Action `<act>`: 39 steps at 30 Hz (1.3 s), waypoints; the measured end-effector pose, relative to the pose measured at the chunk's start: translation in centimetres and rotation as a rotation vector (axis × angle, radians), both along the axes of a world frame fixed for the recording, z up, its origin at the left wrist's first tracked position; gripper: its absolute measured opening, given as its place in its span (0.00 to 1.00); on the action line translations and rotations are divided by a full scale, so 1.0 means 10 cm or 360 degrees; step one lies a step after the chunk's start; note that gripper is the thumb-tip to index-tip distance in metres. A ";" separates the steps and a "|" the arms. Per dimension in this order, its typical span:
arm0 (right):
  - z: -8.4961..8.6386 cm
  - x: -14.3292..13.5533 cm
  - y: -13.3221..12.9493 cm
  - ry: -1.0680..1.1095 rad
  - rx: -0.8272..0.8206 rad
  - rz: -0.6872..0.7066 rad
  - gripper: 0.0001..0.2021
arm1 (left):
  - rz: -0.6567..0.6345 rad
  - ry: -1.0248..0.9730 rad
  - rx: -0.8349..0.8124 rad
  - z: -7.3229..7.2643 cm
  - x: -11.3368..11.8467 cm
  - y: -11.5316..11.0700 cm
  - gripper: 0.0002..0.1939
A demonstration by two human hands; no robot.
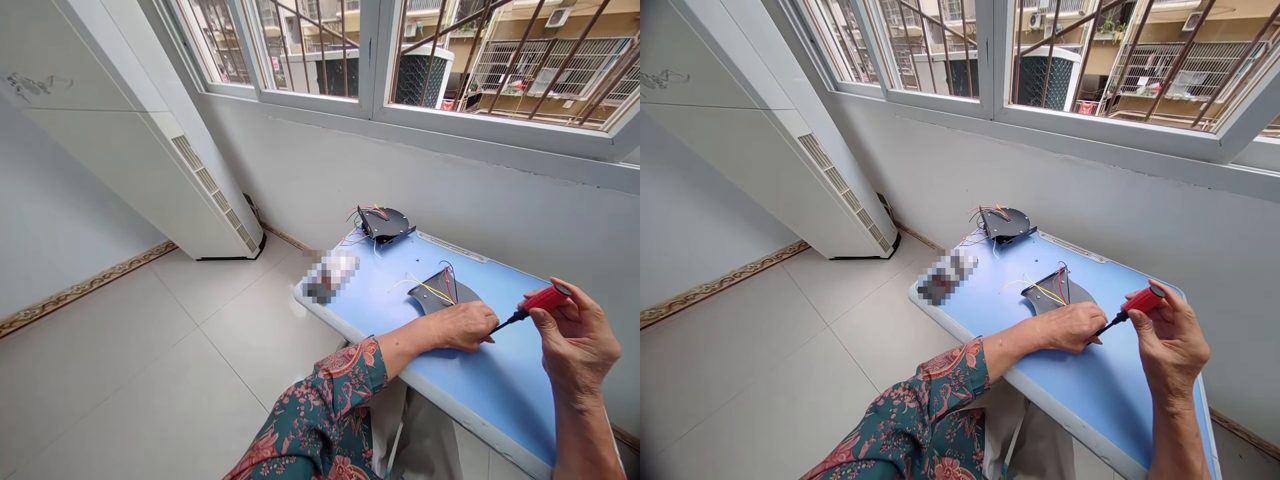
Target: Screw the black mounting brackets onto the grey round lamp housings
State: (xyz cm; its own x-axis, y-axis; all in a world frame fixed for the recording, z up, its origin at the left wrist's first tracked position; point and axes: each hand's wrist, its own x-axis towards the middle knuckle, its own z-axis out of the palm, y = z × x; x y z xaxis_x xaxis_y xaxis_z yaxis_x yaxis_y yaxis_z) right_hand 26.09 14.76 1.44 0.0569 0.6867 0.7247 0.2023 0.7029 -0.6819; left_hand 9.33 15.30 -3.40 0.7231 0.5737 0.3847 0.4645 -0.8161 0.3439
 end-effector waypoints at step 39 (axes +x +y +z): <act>-0.04 0.02 -0.05 -0.0176 -0.0043 0.0010 0.30 | 0.0013 0.0032 0.0003 -0.02 -0.03 -0.04 0.03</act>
